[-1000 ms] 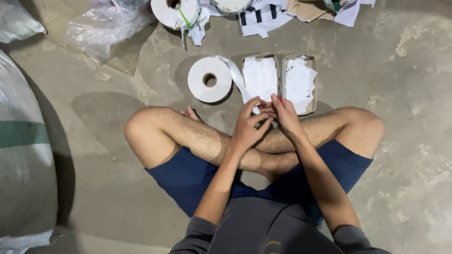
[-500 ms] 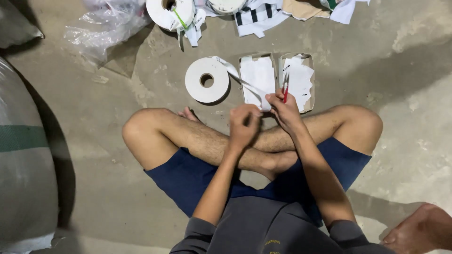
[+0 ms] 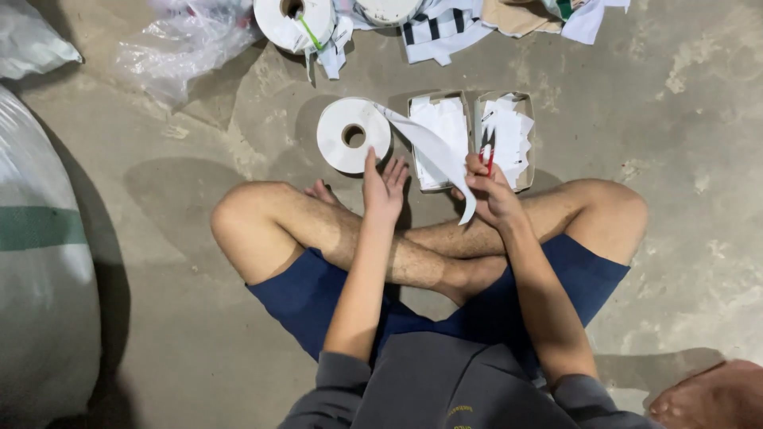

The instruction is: Cutting individual garment labels from a printed roll using scissors and stacking them.

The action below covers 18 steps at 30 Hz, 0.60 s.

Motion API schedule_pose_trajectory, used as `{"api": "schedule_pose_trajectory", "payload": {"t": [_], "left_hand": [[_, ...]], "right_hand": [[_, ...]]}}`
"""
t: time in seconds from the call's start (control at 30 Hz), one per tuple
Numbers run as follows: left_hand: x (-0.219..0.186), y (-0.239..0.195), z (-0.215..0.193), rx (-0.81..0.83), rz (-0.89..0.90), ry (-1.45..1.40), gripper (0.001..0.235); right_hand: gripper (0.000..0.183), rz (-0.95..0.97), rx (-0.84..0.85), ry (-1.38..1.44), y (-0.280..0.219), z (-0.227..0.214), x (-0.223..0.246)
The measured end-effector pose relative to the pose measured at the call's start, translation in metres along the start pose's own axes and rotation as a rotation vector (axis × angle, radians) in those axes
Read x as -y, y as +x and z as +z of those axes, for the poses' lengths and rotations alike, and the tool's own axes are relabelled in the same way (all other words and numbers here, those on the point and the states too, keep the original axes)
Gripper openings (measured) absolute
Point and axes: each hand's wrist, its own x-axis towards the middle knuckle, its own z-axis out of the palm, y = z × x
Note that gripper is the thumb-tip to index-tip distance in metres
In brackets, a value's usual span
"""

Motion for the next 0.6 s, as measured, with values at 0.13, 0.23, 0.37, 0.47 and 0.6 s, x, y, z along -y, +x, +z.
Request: {"api": "schedule_pose_trajectory", "payload": {"t": [0.13, 0.23, 0.37, 0.47, 0.6], "left_hand": [[-0.002, 0.027, 0.008, -0.084, -0.035, 0.064, 0.096], [0.002, 0.041, 0.007, -0.256, -0.035, 0.081, 0.092], [0.001, 0.022, 0.018, -0.404, 0.104, 0.183, 0.111], [-0.001, -0.022, 0.045, -0.542, 0.295, 0.310, 0.103], [0.021, 0.031, 0.031, -0.503, 0.757, 0.905, 0.049]], "right_hand": [[0.034, -0.080, -0.083, -0.123, 0.000, -0.009, 0.001], [0.032, -0.134, -0.209, -0.280, -0.001, -0.015, 0.011], [0.037, -0.260, -0.221, -0.937, -0.001, -0.013, 0.030], [0.029, -0.310, -0.280, -1.360, -0.008, -0.004, 0.040], [0.023, -0.329, -0.332, -1.813, -0.012, 0.010, 0.055]]}}
